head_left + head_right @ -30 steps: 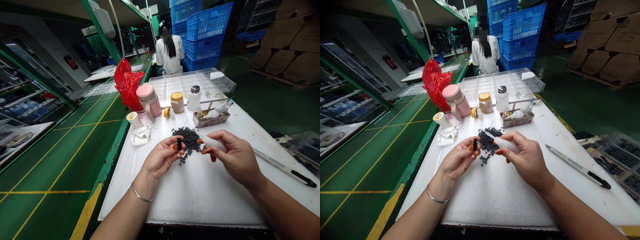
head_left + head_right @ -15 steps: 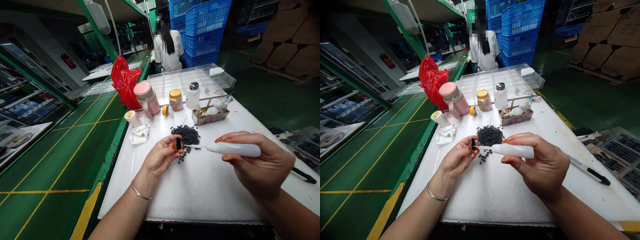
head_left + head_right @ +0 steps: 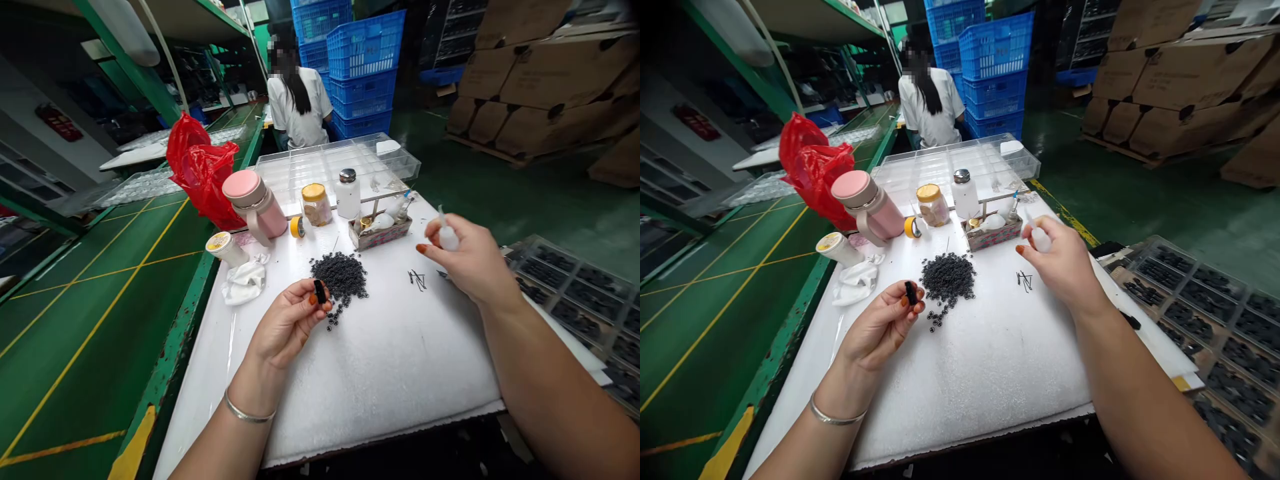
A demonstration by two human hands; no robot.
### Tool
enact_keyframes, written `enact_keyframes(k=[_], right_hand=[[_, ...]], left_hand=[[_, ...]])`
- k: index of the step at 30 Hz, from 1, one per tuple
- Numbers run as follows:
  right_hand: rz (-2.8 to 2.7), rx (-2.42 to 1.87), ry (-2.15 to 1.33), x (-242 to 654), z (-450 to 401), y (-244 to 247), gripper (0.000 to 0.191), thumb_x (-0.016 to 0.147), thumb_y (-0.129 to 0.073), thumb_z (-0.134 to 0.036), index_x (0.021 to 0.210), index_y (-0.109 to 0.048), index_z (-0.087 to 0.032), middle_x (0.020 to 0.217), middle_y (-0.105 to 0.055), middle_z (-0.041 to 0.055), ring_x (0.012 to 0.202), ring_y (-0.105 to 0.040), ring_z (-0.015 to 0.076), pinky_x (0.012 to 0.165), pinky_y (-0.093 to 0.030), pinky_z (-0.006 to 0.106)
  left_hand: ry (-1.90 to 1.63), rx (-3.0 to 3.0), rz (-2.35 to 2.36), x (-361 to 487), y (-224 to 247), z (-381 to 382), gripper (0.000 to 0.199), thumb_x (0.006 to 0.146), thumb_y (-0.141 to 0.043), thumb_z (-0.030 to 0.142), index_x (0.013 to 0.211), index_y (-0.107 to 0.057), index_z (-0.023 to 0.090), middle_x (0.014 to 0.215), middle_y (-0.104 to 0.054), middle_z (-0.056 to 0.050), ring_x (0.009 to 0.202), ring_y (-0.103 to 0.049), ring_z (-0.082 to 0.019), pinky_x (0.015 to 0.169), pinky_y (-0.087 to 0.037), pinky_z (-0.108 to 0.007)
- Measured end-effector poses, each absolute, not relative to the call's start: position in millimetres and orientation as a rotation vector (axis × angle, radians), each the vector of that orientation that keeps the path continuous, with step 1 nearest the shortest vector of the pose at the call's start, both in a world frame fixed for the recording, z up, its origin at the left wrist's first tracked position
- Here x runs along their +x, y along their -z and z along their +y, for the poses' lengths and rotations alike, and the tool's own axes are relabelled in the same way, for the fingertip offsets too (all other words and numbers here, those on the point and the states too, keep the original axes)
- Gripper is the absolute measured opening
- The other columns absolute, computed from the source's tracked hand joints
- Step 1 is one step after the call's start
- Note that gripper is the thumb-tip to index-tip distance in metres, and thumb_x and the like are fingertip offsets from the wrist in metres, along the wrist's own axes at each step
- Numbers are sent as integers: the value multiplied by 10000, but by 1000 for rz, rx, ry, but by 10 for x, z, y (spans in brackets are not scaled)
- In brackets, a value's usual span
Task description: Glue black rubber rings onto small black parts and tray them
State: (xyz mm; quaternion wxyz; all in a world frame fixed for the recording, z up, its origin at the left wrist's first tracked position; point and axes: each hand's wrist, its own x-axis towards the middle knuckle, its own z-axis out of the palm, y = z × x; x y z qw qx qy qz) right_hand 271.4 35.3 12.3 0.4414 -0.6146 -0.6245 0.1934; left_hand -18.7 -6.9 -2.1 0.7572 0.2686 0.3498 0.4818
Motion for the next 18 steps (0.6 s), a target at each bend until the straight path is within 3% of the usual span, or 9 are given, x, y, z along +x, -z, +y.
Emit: enact_keyframes(k=[2,9,18], right_hand=[[-1758,-1750,-436,2817,406,-84,58,758,-626,-264,792,-653,-225,736,-619,11,694,-545,180,616,-350,291],[-2048,-2187,-461,2809,469,21,126,703,-632,-283,762,-718,-212,743,-670,84,727,-583,225,588,-305,288],[-2090,-2081,-509,2807,499,72,121,739,-569,-281,747,-658,-198,825,-676,74,774,-595,210,622,-333,276]], left_hand=[[-1050,586,766,-193,8,-71,254,633,-830,108,850,-699,126,831,-679,-51,692,-663,-116,572,-555,-116],[-1070,596,781,-221,-71,-79,289,597,-845,88,839,-691,123,801,-668,-37,674,-648,-98,568,-554,-111],[-1080,597,801,-215,-68,-89,313,569,-872,115,832,-702,121,800,-677,-43,673,-655,-111,564,-558,-127]])
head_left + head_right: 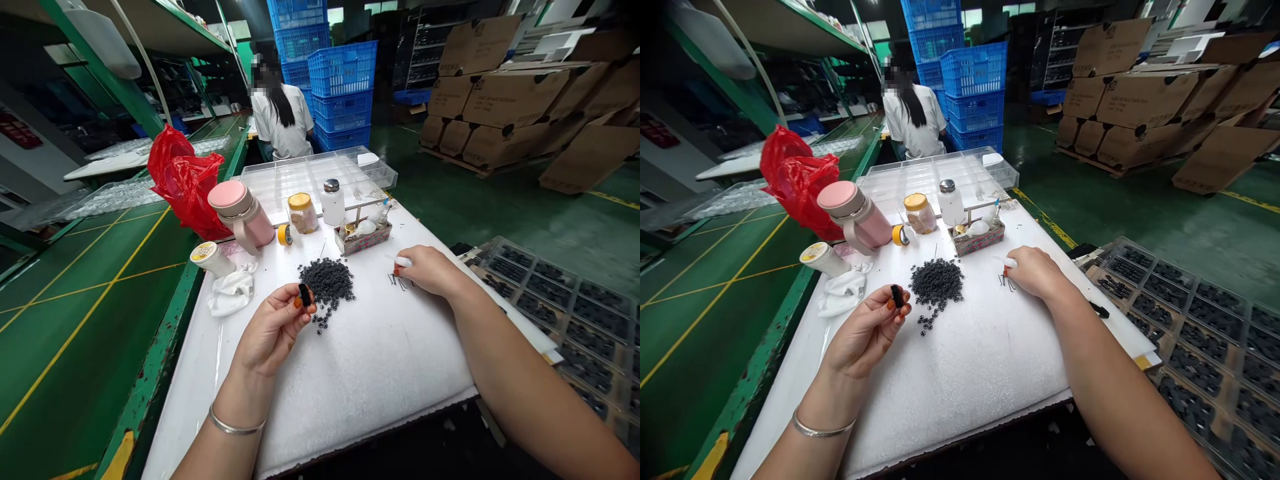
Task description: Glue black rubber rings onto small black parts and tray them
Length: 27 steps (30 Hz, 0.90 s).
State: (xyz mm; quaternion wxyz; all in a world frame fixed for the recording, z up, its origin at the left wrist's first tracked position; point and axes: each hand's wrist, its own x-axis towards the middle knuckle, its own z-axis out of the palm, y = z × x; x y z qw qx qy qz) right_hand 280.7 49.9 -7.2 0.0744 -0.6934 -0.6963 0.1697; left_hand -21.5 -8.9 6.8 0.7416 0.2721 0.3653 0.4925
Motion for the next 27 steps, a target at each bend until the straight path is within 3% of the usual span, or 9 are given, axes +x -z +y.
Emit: enact_keyframes(k=[4,8,14,20,24,27], right_hand=[[-2045,-2026,-536,2823,510,44,130,752,-548,-265,741,-645,-180,765,-660,68,736,-587,196,610,-345,273],[-1947,-1896,-628,2780,487,6,162,767,-556,-217,855,-690,-192,853,-689,28,807,-602,165,670,-385,246],[-1559,-1377,-1088,2554,378,-52,210,768,-664,-357,785,-635,-150,706,-623,30,643,-550,136,569,-421,244],[-1331,-1034,-1488,2214,207,-224,314,772,-720,-412,823,-550,-153,798,-672,72,690,-619,149,523,-430,211],[-1355,-942,-1510,2042,159,-305,263,735,-767,-332,803,-600,-139,681,-592,6,619,-539,91,521,-410,181],[-1417,-940,-1475,1919,127,-350,231,745,-757,-315,796,-624,-133,666,-595,8,605,-527,93,523,-417,192]], left_hand=[[-1076,611,790,-223,-61,-82,301,590,-862,118,841,-696,117,795,-672,-42,677,-652,-110,557,-554,-126],[-1053,628,783,-210,-39,-81,290,617,-850,128,856,-688,113,805,-671,-43,681,-656,-110,563,-556,-128],[-1026,626,780,-154,13,-100,314,639,-834,123,906,-669,108,811,-677,-48,685,-674,-128,561,-554,-137],[-1034,626,760,-149,30,-103,307,666,-809,110,923,-641,103,831,-680,-60,697,-681,-138,566,-546,-139],[-1066,607,772,-146,15,-111,286,682,-791,94,918,-630,95,827,-677,-65,697,-681,-137,576,-550,-144],[-1089,591,762,-133,2,-120,271,692,-781,87,914,-626,85,812,-670,-66,694,-680,-134,583,-552,-145]])
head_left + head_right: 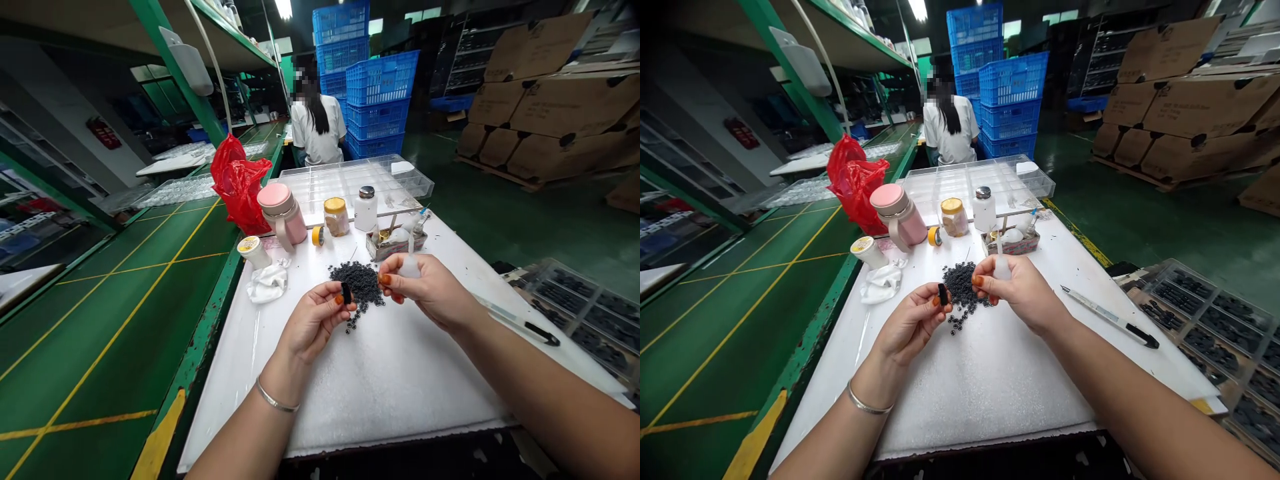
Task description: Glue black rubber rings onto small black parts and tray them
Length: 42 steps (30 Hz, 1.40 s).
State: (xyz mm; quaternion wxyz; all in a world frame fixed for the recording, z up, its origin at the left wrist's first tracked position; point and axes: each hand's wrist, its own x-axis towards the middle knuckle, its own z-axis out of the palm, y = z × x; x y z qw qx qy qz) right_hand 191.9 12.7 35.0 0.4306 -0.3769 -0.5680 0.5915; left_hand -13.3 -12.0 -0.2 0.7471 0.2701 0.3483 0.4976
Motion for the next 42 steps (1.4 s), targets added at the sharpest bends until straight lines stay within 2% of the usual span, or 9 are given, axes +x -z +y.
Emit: enact_keyframes(k=[6,11,15,21,25,34,42], right_hand=[[-1579,-991,-1142,1659,23,-372,181,799,-698,-311,796,-656,-135,692,-634,23,598,-546,119,557,-438,242],[-1722,-979,-788,1554,-28,-282,69,838,-646,-224,798,-669,-173,776,-655,21,727,-593,150,684,-452,273],[-1784,-869,-612,1545,-28,-224,54,848,-611,-167,812,-645,-189,843,-651,38,807,-603,174,744,-471,298],[-1887,-782,-358,1529,-22,-162,199,763,-549,-15,820,-605,-197,835,-654,36,812,-610,174,724,-479,297],[-1906,-719,-209,1512,-26,-95,222,750,-529,6,847,-590,-183,846,-644,58,821,-608,176,718,-484,297],[-1928,-695,-121,1533,-15,-5,280,716,-519,32,881,-584,-185,870,-641,62,824,-603,174,722,-488,294],[-1989,-701,-49,1529,2,56,275,721,-511,23,883,-587,-186,899,-649,68,830,-603,189,729,-484,310]], left_hand=[[-1130,534,766,-131,2,-120,256,720,-745,60,934,-606,84,799,-664,-76,702,-685,-135,586,-543,-136],[-1120,532,736,-154,31,-118,290,706,-766,85,941,-596,96,843,-663,-67,695,-682,-136,588,-554,-158],[-1106,545,730,-149,45,-119,313,697,-778,97,954,-598,94,844,-662,-61,696,-677,-130,603,-557,-161],[-1093,541,742,-126,54,-109,339,682,-761,48,969,-588,100,841,-659,-56,694,-667,-117,625,-553,-157],[-1095,556,741,-119,70,-117,311,702,-760,78,957,-584,100,824,-657,-63,716,-663,-124,635,-550,-165],[-1105,561,755,-102,78,-127,304,714,-751,74,973,-593,89,826,-640,-56,720,-648,-112,657,-538,-161],[-1139,538,754,-94,114,-113,319,667,-772,62,950,-627,86,830,-632,-41,662,-616,-82,640,-520,-150]])
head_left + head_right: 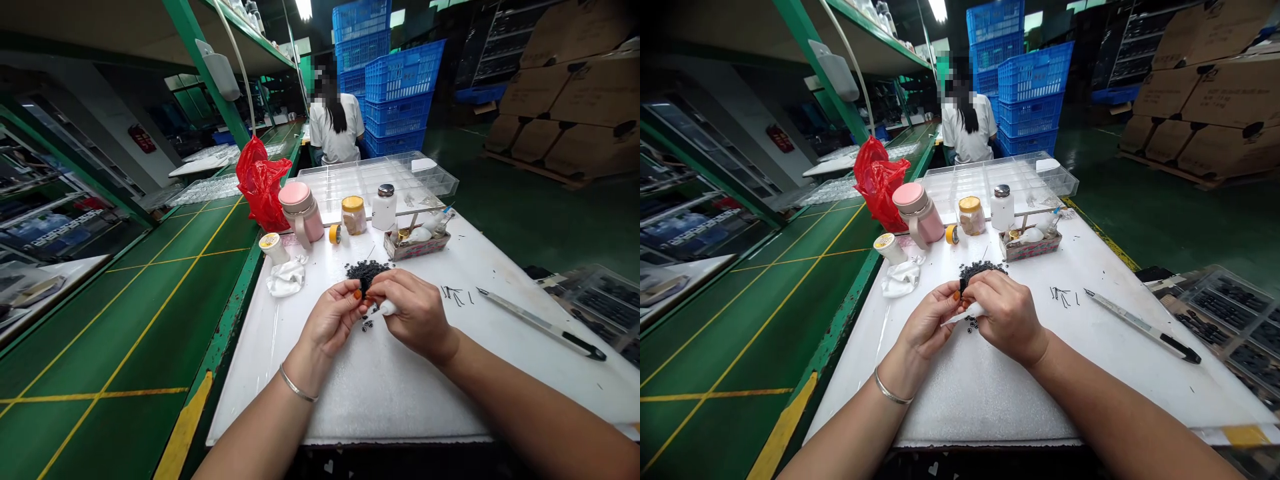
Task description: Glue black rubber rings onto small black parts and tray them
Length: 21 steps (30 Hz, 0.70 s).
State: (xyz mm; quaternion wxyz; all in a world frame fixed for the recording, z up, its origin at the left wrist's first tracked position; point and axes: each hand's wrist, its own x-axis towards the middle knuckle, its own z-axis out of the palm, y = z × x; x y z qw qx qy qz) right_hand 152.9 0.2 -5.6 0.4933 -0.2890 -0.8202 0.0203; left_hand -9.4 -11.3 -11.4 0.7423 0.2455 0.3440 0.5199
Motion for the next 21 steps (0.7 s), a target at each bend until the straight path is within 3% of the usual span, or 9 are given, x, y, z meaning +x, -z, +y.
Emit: enact_keyframes(k=[5,12,16,21], right_hand=[[-1987,-735,-38,1512,11,75,255,706,-540,22,859,-599,-174,892,-646,66,826,-603,192,722,-475,309],[-1936,-792,-312,1515,9,79,261,741,-525,9,873,-624,-193,823,-642,28,776,-592,164,695,-458,287],[-1797,-961,-615,1515,-8,21,73,840,-595,-192,861,-664,-202,814,-667,29,756,-603,173,692,-455,294],[-1491,-1036,-1336,1524,35,-17,260,801,-668,-416,760,-640,-161,641,-588,15,556,-470,124,543,-380,264]], left_hand=[[-1158,554,799,-71,105,-122,349,639,-802,79,940,-626,83,809,-650,-46,673,-631,-91,634,-517,-146],[-1280,734,911,-60,54,-154,343,665,-823,209,940,-649,100,815,-674,-68,735,-661,-153,669,-543,-220],[-1406,958,996,-59,25,-177,272,690,-806,232,912,-693,123,822,-675,-57,732,-645,-154,686,-554,-256],[-1447,1222,1091,-51,-7,-214,180,733,-763,212,889,-722,131,889,-676,-80,785,-641,-175,712,-553,-264]])
